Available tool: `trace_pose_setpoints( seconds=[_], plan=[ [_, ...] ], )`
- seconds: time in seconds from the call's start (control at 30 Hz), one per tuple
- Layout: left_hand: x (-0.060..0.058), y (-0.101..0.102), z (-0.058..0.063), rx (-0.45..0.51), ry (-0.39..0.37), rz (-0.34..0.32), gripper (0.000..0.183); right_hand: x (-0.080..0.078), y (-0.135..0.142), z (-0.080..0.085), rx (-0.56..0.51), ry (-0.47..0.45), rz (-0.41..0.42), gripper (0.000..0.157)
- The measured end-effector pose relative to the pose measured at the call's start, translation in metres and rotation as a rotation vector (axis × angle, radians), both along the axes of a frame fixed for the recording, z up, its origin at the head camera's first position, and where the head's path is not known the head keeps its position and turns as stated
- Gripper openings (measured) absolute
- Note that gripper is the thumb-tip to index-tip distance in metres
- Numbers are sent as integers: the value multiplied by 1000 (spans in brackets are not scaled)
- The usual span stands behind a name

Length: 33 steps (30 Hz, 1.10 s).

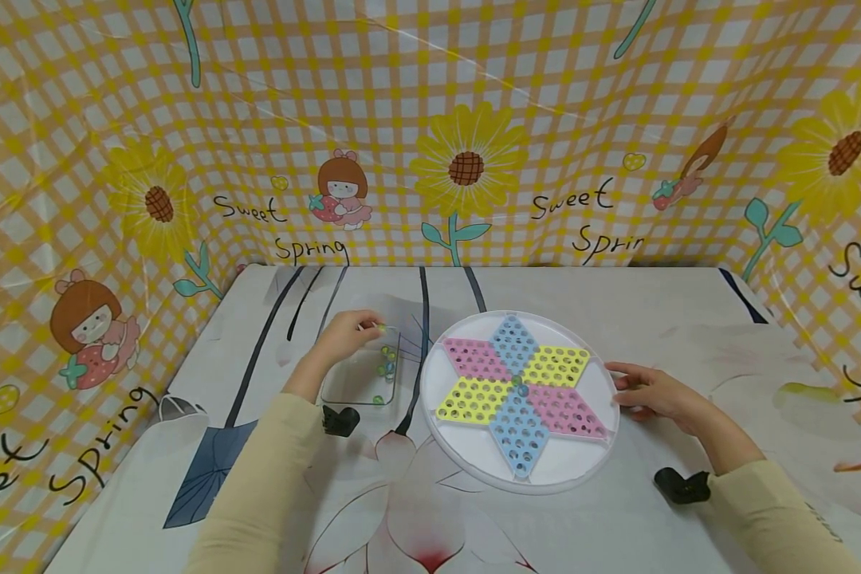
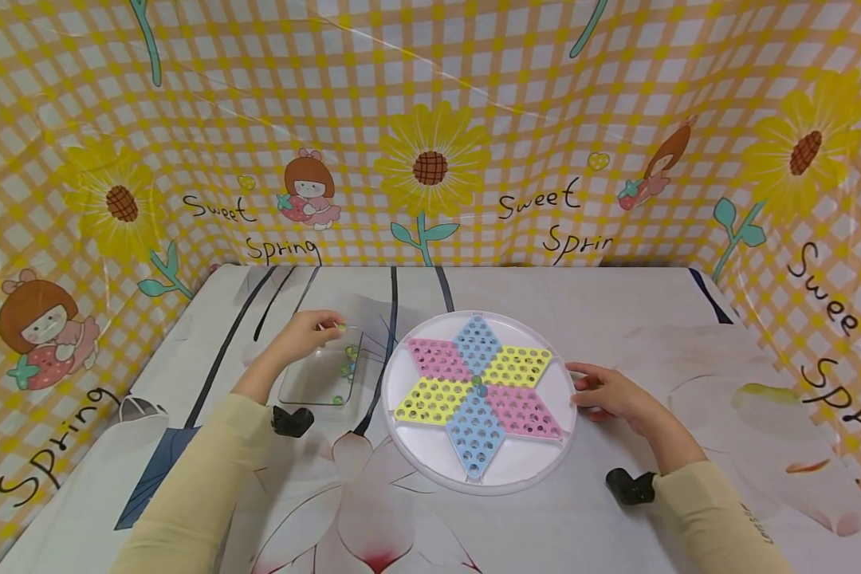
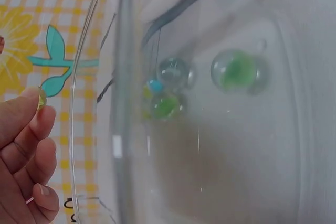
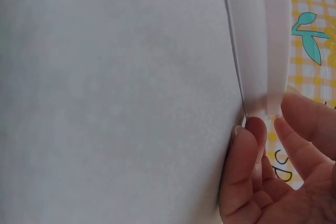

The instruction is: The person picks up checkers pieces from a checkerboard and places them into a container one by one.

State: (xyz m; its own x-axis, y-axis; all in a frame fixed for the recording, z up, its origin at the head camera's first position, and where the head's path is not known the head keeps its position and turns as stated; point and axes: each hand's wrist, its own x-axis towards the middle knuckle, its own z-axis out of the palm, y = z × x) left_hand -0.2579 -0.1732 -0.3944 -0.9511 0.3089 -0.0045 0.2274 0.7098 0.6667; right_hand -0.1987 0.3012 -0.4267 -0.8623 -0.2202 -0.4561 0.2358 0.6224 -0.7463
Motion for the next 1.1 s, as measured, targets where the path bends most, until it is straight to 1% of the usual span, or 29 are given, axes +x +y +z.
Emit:
trace_pose_setpoints(
  seconds=[0.13,0.4,0.57,0.9,1.1],
  plan=[
    [2,-6,2,13,9,-1,22,0,0,1,-2,-2,-3,70],
    [4,-16,2,-8,10,6,21,0,0,0,-2,-1,-2,70],
    [4,-21,1,-18,-28,30,22,0,0,0,-1,0,-1,70],
    [8,-23,4,-25,-64,64,24,1,0,1,-11,1,1,70],
    [7,-21,6,-34,-58,62,24,1,-1,2,-12,1,2,70]
  ],
)
